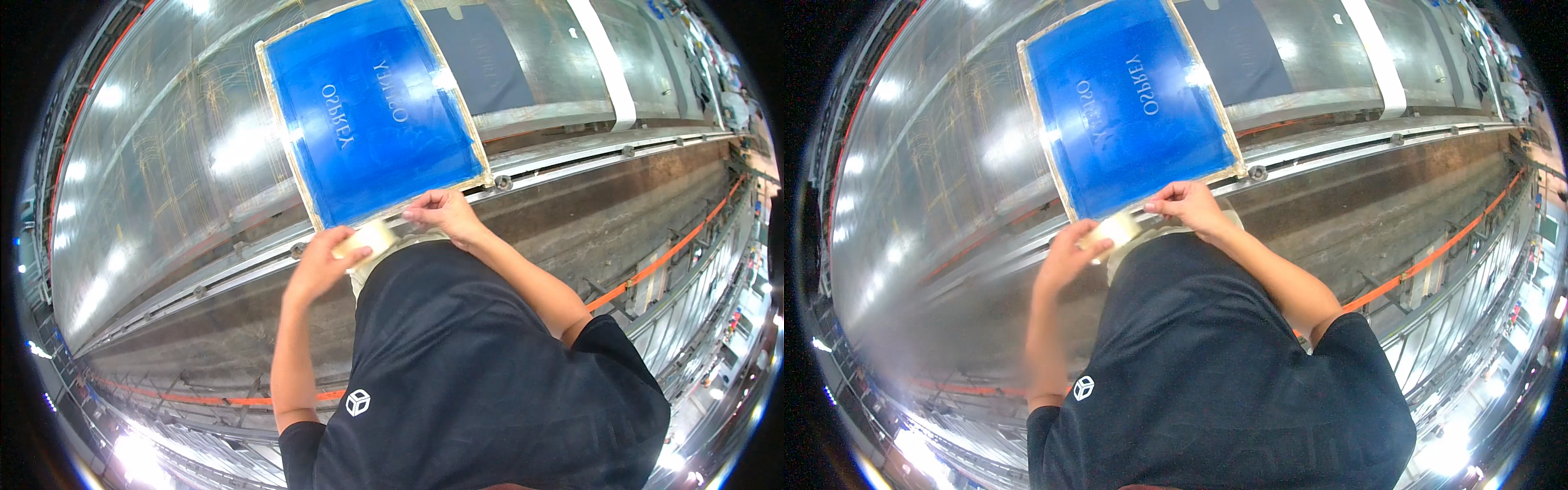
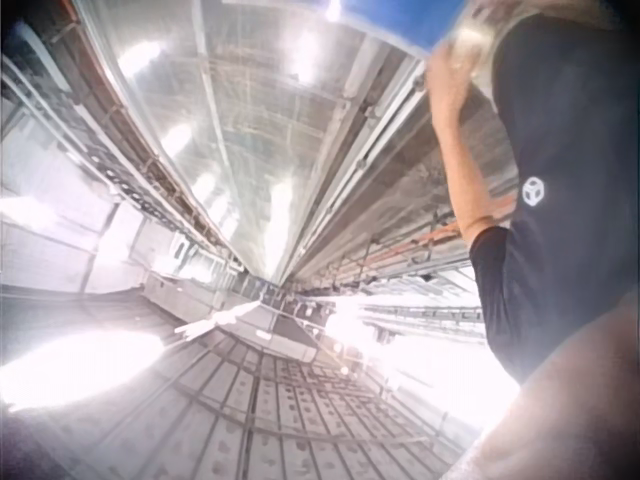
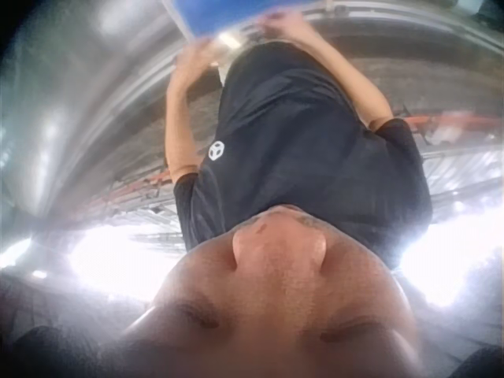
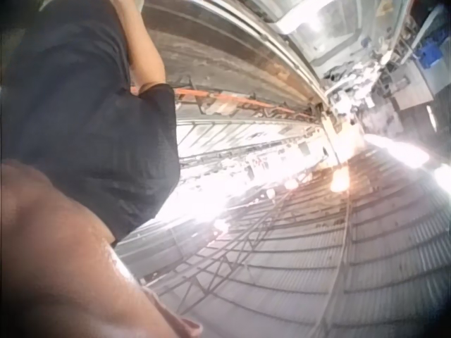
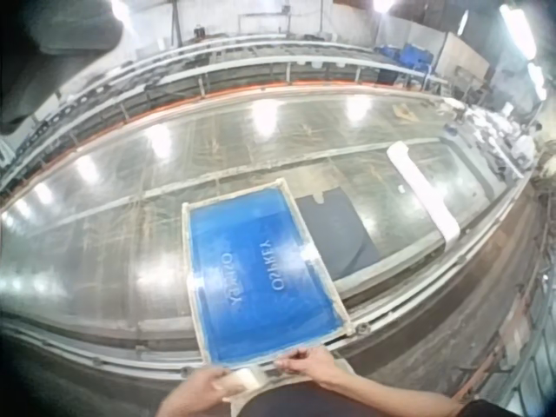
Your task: The person tapes a blue Osprey box on a metal workbench using yellow packing tape. They repeatedly apply tape to the edges and corners, repositioning the box and the tape roll throughout the process.
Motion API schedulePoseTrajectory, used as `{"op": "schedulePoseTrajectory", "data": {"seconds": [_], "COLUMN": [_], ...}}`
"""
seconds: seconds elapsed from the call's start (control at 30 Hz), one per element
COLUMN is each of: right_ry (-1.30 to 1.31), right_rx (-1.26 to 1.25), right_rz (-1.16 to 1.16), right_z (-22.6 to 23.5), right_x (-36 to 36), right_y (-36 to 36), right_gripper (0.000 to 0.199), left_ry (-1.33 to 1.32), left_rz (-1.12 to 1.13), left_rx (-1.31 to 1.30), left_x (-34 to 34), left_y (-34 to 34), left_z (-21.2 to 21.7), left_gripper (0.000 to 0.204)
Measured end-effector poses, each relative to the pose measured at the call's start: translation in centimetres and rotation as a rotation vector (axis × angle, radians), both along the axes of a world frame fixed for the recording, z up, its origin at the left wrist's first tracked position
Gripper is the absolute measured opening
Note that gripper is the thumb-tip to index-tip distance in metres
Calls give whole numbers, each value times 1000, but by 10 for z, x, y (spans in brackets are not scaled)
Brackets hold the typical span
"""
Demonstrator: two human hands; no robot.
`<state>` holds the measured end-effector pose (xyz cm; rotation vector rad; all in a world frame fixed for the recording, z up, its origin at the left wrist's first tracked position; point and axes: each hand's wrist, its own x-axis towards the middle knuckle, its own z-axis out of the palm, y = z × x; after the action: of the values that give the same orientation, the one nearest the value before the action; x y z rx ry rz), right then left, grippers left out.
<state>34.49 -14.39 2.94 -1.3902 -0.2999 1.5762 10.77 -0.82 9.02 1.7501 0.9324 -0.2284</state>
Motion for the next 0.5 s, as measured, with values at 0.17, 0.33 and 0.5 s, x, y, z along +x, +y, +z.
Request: {"op": "schedulePoseTrajectory", "data": {"seconds": [0.17, 0.33, 0.5], "right_ry": [-460, -610, -639], "right_rx": [-69, -183, -185], "right_rz": [-180, -64, -179], "right_z": [-9, -52, -72], "right_x": [91, 140, 154], "right_y": [-25, -40, -45], "right_gripper": [17, 27, 23], "left_ry": [177, 288, 146], "left_rz": [87, -12, 26], "left_rx": [55, 264, 265], "left_x": [-65, -81, -64], "left_y": [56, 63, 56], "left_z": [-8, -38, -28], "left_gripper": [44, 51, 48]}}
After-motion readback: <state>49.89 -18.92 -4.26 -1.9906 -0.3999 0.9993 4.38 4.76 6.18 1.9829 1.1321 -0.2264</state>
